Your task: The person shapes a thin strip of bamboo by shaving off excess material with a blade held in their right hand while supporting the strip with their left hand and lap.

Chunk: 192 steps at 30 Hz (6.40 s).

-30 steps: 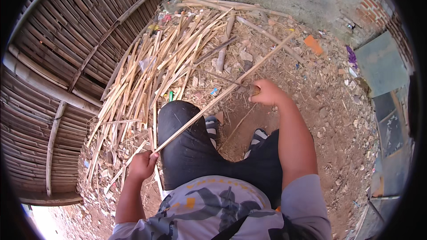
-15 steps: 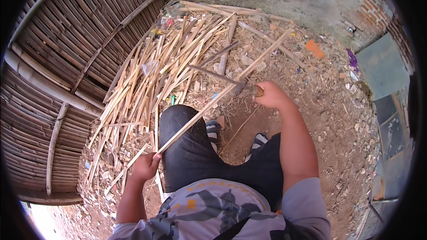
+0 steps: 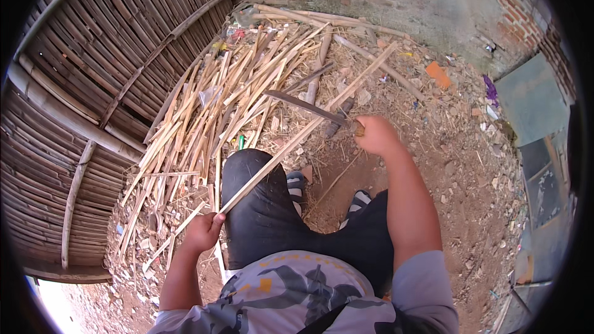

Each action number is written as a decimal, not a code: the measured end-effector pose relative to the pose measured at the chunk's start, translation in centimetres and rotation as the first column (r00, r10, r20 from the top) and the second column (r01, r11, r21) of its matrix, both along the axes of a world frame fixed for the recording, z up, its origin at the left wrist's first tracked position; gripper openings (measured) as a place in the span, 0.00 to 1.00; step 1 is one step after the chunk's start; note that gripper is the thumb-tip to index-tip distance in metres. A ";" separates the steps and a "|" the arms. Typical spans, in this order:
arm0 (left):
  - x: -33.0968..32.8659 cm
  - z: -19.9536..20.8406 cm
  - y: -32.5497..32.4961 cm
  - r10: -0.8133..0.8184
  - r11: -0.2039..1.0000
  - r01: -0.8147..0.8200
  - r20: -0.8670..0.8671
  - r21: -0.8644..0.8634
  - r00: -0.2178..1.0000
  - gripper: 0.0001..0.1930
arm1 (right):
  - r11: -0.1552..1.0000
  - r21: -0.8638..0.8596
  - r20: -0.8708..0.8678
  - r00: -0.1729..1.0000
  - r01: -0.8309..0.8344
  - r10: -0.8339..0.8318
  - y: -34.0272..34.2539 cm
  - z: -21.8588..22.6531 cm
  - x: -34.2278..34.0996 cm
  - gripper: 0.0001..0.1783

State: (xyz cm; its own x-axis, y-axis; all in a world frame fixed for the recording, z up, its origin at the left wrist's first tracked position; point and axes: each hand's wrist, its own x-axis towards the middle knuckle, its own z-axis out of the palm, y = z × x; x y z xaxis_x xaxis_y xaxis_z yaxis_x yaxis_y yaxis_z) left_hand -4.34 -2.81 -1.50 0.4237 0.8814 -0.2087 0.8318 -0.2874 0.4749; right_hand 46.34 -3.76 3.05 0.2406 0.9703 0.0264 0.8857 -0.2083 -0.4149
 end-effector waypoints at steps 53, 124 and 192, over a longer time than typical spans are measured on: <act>-2.4 -3.6 -2.8 0.127 0.906 -0.035 -0.191 0.421 0.973 0.20 | 0.987 -0.155 -0.240 0.971 -0.038 -0.001 -1.5 0.4 3.7 0.17; -3.5 0.8 0.8 -0.039 0.999 0.038 0.039 0.023 0.998 0.32 | 0.874 0.151 -0.227 0.876 0.463 -0.425 -3.2 -3.3 10.5 0.23; -4.8 -1.4 0.0 -0.036 0.996 0.029 0.081 0.086 0.996 0.29 | 0.976 0.121 -0.004 0.983 0.182 -0.183 -3.1 3.5 1.8 0.17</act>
